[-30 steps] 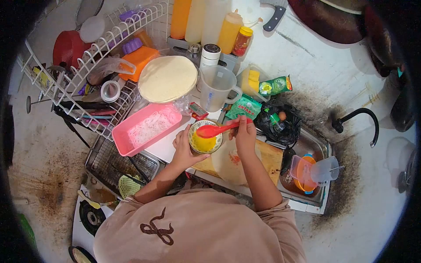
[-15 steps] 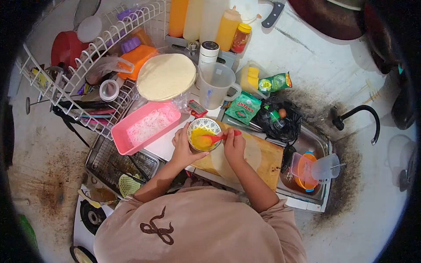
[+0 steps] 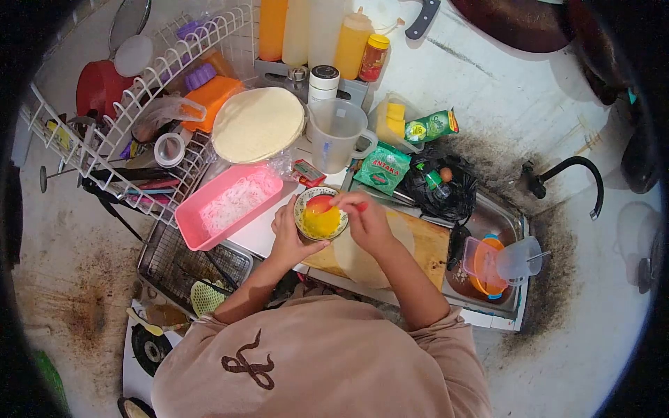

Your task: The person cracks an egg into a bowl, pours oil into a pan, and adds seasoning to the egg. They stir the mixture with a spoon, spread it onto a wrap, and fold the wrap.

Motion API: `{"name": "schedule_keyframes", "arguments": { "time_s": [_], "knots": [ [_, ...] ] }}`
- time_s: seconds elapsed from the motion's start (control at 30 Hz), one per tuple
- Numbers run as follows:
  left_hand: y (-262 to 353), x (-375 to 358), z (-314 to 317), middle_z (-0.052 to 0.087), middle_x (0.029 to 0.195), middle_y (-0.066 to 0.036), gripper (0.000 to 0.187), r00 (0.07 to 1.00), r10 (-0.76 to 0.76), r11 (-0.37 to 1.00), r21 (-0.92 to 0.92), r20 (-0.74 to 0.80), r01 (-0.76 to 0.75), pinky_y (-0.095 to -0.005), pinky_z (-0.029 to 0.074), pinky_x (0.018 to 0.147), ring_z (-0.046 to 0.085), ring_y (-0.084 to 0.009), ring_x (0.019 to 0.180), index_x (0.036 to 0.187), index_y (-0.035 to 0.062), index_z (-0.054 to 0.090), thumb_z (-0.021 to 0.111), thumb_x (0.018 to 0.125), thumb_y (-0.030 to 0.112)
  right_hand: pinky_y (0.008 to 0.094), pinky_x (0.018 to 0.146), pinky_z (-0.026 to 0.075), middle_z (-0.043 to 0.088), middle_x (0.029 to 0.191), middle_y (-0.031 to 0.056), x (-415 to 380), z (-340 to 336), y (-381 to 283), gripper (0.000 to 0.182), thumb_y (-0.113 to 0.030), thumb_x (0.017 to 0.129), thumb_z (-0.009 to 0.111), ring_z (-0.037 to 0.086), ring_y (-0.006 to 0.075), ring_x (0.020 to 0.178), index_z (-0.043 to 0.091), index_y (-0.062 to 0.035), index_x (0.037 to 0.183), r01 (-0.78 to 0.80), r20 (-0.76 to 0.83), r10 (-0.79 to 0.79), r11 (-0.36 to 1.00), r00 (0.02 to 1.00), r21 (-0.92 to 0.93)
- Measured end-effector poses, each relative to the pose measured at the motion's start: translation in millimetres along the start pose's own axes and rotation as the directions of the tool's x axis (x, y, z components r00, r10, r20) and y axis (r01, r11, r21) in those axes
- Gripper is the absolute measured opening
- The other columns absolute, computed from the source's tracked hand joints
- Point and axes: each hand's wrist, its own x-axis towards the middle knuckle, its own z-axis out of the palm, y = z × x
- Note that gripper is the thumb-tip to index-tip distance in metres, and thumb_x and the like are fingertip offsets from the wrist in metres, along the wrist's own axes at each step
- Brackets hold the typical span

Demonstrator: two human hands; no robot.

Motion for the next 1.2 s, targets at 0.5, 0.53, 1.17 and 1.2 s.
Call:
{"name": "schedule_keyframes", "arguments": {
  "time_s": [0.5, 0.53, 1.17, 1.2],
  "knots": [
    [5, 1, -3, 0.038, 0.123, -0.023, 0.116, 1.000, -0.023, 1.000, -0.001, 0.013, 0.023, -0.0478, 0.020, 0.096, 0.032, -0.0345, 0.118, 0.137, -0.0026, 0.018, 0.080, 0.053, 0.048, 0.0229, 0.045, 0.039, 0.062, 0.070, 0.0080, -30, 12, 44, 0.032, -0.027, 0.098, 0.034, 0.047, 0.0102, 0.050, 0.052, -0.0050, 0.083, -0.640, -0.138, 0.705, 0.695, 0.695, 0.327],
    [5, 1, -3, 0.038, 0.123, -0.022, 0.116, 1.000, -0.024, 1.000, 0.002, 0.016, 0.024, -0.0478, 0.020, 0.096, 0.032, -0.0344, 0.118, 0.137, -0.0026, 0.018, 0.080, 0.053, 0.048, 0.0229, 0.045, 0.039, 0.062, 0.072, 0.0088, -30, 13, 45, 0.030, -0.027, 0.098, 0.034, 0.048, 0.0098, 0.051, 0.050, -0.0060, 0.084, -0.635, -0.123, 0.725, 0.661, 0.677, 0.399],
    [4, 2, -3, 0.039, 0.122, -0.022, 0.115, 1.000, -0.006, 1.000, 0.006, 0.013, 0.006, -0.0468, 0.020, 0.095, 0.033, -0.0346, 0.117, 0.136, -0.0041, 0.018, 0.080, 0.054, 0.048, 0.0302, 0.064, 0.046, 0.062, 0.083, 0.0101, -10, -1, -10, 0.015, -0.011, 0.095, 0.041, 0.059, 0.0215, 0.069, 0.053, -0.0025, 0.089, -0.268, -0.150, 0.250, 0.957, 0.957, -0.115],
    [4, 2, -3, 0.039, 0.122, -0.022, 0.115, 1.000, -0.006, 1.000, 0.009, 0.015, 0.006, -0.0467, 0.020, 0.095, 0.033, -0.0347, 0.117, 0.136, -0.0041, 0.018, 0.080, 0.054, 0.048, 0.0308, 0.064, 0.046, 0.062, 0.082, 0.0105, -12, 0, -5, 0.016, -0.011, 0.094, 0.041, 0.060, 0.0224, 0.069, 0.053, -0.0024, 0.089, -0.268, -0.151, 0.246, 0.953, 0.957, -0.144]
  ]
}}
